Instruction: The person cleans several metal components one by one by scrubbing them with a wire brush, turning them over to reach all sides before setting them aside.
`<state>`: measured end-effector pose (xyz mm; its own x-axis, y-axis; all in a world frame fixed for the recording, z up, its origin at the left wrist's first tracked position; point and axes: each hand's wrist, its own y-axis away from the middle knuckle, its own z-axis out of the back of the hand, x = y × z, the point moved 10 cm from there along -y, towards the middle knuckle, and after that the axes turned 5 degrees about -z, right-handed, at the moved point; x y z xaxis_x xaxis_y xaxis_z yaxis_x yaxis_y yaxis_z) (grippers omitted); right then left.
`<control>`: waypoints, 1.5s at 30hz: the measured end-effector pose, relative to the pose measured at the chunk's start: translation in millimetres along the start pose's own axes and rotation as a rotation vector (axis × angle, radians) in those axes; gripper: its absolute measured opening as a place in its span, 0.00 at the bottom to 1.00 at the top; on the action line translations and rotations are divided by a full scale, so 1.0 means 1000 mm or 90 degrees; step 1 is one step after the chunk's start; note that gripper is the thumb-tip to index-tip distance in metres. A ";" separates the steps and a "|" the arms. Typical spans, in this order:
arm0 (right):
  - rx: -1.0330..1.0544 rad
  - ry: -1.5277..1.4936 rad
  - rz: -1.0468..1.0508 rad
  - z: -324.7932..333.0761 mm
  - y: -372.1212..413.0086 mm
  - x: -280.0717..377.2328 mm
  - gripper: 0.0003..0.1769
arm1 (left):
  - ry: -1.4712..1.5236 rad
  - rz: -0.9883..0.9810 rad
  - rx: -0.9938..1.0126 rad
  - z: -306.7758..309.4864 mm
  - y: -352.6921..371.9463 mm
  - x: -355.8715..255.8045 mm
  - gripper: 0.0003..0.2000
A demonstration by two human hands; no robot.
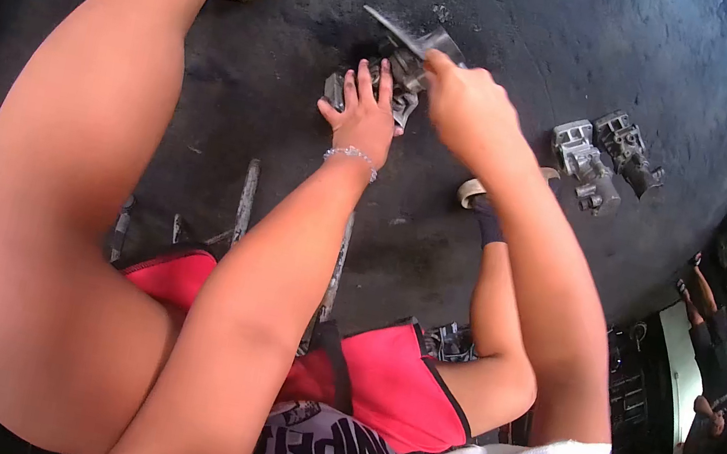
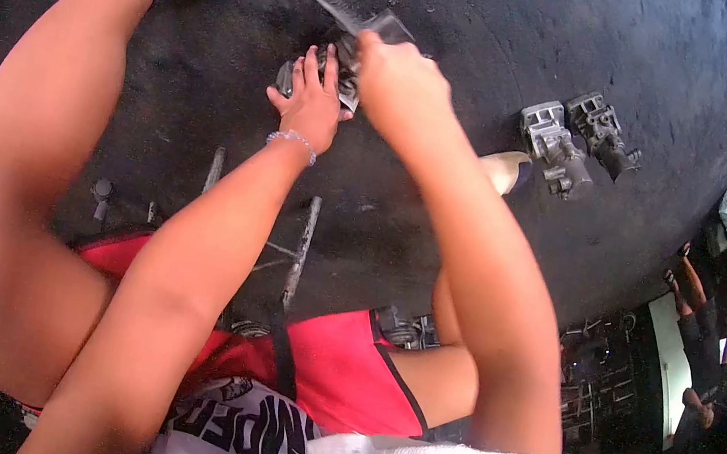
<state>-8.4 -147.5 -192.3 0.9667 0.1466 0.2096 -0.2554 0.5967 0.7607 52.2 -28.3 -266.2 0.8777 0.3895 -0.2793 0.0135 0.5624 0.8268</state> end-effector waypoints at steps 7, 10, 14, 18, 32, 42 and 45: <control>0.037 0.048 -0.037 -0.001 0.017 0.000 0.11 | -0.005 0.000 -0.004 0.001 0.001 -0.001 0.48; -0.029 -0.052 -0.021 0.013 0.004 -0.011 0.11 | 0.005 -0.001 -0.013 -0.002 0.000 0.002 0.48; -0.033 -0.024 -0.021 0.018 0.000 -0.006 0.11 | -0.005 -0.010 -0.020 0.001 -0.001 -0.002 0.48; 0.056 0.029 -0.002 -0.004 0.002 0.010 0.14 | -0.027 -0.006 -0.022 -0.001 0.001 -0.001 0.47; -0.019 -0.069 -0.007 0.002 0.008 -0.014 0.15 | -0.005 0.002 -0.010 -0.001 -0.001 0.000 0.49; -0.066 -0.266 -0.063 -0.026 0.084 -0.073 0.14 | 0.012 -0.001 -0.032 -0.003 0.001 0.002 0.50; -0.060 -0.167 0.003 -0.027 0.042 -0.067 0.16 | 0.005 0.003 -0.034 -0.001 -0.002 0.003 0.50</control>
<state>-83.7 -111.0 -190.9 0.9260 -0.0530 0.3739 -0.2451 0.6689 0.7018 54.7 -27.5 -269.2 0.8737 0.3980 -0.2799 -0.0159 0.5982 0.8012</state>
